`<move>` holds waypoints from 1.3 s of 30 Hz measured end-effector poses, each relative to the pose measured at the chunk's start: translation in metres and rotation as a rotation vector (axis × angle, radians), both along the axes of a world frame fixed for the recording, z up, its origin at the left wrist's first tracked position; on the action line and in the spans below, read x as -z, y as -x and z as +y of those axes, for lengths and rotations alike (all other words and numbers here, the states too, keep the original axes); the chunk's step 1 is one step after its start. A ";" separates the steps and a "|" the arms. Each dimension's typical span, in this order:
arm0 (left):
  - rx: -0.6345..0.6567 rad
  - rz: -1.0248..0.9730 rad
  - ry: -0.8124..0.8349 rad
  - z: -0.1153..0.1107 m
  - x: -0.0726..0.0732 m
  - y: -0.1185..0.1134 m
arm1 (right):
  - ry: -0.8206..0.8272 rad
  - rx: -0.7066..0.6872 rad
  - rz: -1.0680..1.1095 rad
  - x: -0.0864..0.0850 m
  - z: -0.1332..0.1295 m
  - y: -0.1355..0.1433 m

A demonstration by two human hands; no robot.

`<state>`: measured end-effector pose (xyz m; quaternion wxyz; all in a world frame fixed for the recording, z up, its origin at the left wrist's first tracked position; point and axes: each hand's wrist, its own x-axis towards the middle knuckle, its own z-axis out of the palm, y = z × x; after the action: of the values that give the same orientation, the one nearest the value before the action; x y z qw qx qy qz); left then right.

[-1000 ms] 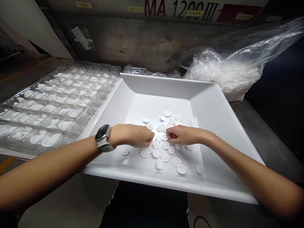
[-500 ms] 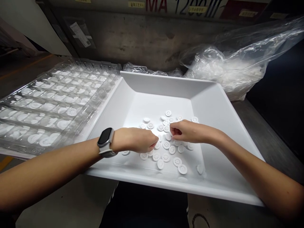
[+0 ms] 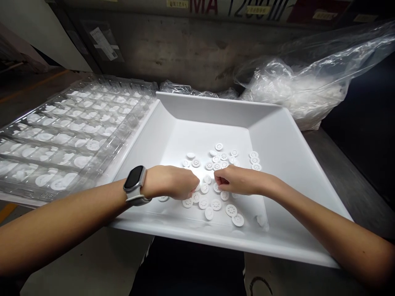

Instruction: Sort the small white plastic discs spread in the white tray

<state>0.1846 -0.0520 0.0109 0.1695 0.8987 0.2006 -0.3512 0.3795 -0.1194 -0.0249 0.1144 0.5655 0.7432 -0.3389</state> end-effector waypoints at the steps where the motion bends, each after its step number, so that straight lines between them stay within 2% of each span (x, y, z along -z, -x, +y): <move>1: 0.001 0.001 -0.001 0.001 0.001 0.000 | -0.005 0.001 -0.004 0.000 0.000 0.000; 18: -0.010 -0.065 0.002 0.002 0.009 -0.001 | -0.026 0.063 -0.025 -0.003 0.001 0.006; 27: 0.002 -0.047 -0.014 0.004 0.006 0.001 | 0.015 0.054 -0.007 -0.007 0.000 0.000; 33: 0.001 -0.007 -0.020 0.004 0.001 0.001 | 0.116 -0.012 -0.040 -0.015 -0.006 0.002; 39: -0.008 -0.003 -0.016 0.003 0.001 0.000 | 0.109 -0.017 -0.067 -0.012 -0.005 0.007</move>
<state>0.1843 -0.0486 0.0104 0.1638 0.8998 0.2068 -0.3476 0.3727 -0.1247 -0.0130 0.1726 0.5631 0.7242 -0.3587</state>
